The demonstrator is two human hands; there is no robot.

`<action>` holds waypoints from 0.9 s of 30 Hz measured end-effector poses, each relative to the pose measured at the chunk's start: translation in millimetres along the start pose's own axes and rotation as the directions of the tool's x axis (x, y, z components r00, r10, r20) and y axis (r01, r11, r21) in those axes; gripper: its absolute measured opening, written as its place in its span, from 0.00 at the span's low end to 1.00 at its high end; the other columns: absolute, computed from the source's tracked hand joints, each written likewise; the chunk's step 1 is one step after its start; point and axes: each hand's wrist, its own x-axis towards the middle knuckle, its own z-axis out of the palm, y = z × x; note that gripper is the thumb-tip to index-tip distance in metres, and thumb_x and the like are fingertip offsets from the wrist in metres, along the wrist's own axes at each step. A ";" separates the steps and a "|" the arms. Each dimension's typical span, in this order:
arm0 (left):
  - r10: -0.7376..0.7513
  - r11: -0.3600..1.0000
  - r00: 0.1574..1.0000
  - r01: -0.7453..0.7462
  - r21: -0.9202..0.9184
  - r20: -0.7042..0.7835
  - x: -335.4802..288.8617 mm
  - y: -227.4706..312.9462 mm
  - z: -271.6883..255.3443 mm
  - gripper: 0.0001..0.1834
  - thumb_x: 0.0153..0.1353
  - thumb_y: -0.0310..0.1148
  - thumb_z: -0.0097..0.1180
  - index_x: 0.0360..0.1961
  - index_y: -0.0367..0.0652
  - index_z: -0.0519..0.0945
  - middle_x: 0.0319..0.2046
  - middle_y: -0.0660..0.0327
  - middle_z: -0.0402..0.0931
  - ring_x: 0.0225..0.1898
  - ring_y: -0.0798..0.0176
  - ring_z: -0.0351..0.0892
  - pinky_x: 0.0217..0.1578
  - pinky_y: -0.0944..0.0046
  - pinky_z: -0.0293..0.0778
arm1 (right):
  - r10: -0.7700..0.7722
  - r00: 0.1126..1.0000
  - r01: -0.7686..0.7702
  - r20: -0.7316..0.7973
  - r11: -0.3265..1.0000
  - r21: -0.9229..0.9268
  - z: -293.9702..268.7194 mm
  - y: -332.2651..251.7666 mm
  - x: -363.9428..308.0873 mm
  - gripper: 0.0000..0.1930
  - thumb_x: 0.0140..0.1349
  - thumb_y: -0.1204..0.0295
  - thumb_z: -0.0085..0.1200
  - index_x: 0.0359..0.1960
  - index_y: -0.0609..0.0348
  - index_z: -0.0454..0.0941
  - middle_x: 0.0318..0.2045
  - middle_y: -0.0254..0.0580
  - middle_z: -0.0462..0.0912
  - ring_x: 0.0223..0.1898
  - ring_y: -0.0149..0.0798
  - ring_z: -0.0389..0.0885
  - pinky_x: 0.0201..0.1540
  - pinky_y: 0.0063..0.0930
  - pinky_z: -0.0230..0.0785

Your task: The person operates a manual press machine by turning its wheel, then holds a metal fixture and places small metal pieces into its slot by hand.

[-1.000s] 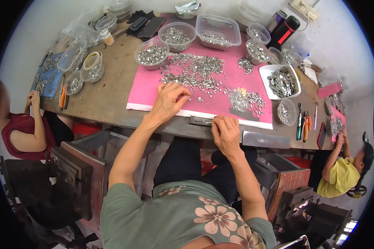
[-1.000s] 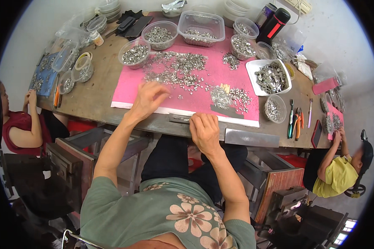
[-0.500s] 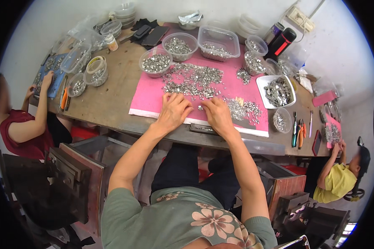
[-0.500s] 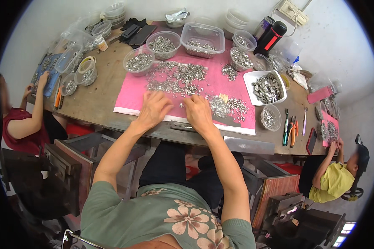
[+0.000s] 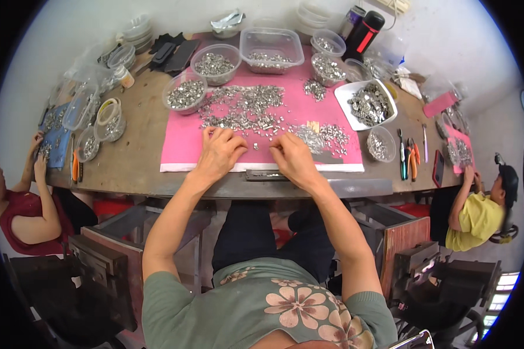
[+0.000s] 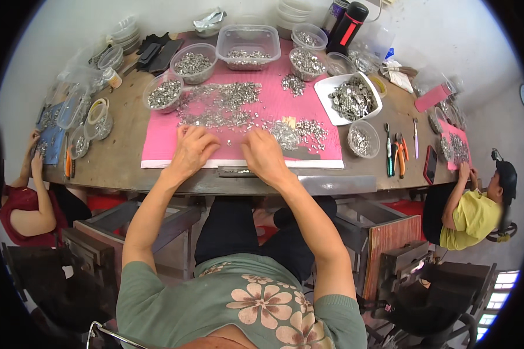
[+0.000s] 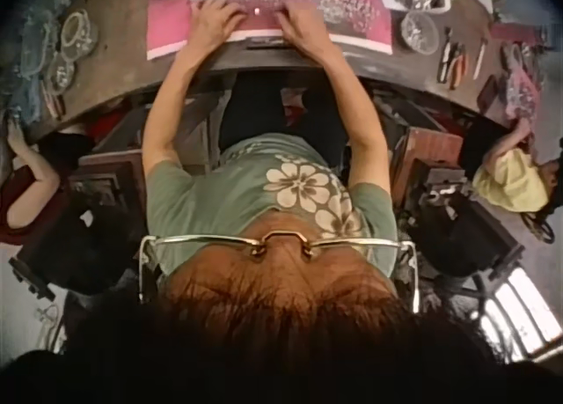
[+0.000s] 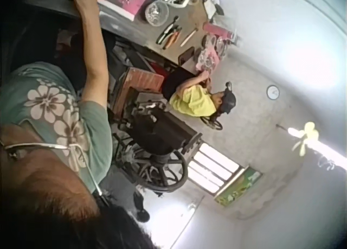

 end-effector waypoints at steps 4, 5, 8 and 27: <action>0.015 1.000 1.000 -0.015 0.004 -0.004 6.0 6.5 -0.1 0.05 0.59 0.30 0.66 0.35 0.47 0.82 0.33 0.61 0.75 0.43 0.55 0.75 0.55 0.50 0.60 | 0.102 0.994 -0.105 0.033 0.985 0.138 -31.9 -13.6 -32.3 0.03 0.63 0.82 0.58 0.37 0.65 0.77 0.31 0.47 0.78 0.34 0.47 0.80 0.39 0.36 0.72; 0.025 0.999 1.000 -0.025 0.020 -0.016 6.2 7.3 0.8 0.05 0.59 0.29 0.66 0.35 0.46 0.82 0.33 0.60 0.75 0.43 0.54 0.75 0.55 0.50 0.60 | 0.103 0.994 -0.108 0.039 0.984 0.140 -32.7 -16.3 -38.7 0.03 0.63 0.82 0.58 0.37 0.65 0.77 0.31 0.47 0.78 0.34 0.47 0.80 0.39 0.36 0.72; 0.031 0.999 0.999 -0.030 0.038 -0.025 7.1 8.2 2.7 0.06 0.58 0.28 0.66 0.35 0.45 0.81 0.34 0.60 0.75 0.43 0.53 0.75 0.55 0.51 0.61 | 0.099 0.994 -0.104 0.046 0.986 0.133 -30.3 -20.2 -50.4 0.06 0.61 0.82 0.59 0.38 0.64 0.77 0.34 0.47 0.78 0.36 0.48 0.80 0.40 0.37 0.72; -0.347 0.849 0.935 0.278 -0.449 -0.078 -24.8 87.5 19.5 0.03 0.63 0.25 0.59 0.37 0.39 0.78 0.32 0.56 0.77 0.38 0.51 0.75 0.44 0.54 0.68 | -0.224 0.973 0.210 -0.057 0.959 -0.193 -19.3 -22.7 -62.4 0.10 0.56 0.81 0.61 0.40 0.63 0.79 0.38 0.44 0.79 0.40 0.48 0.78 0.45 0.40 0.69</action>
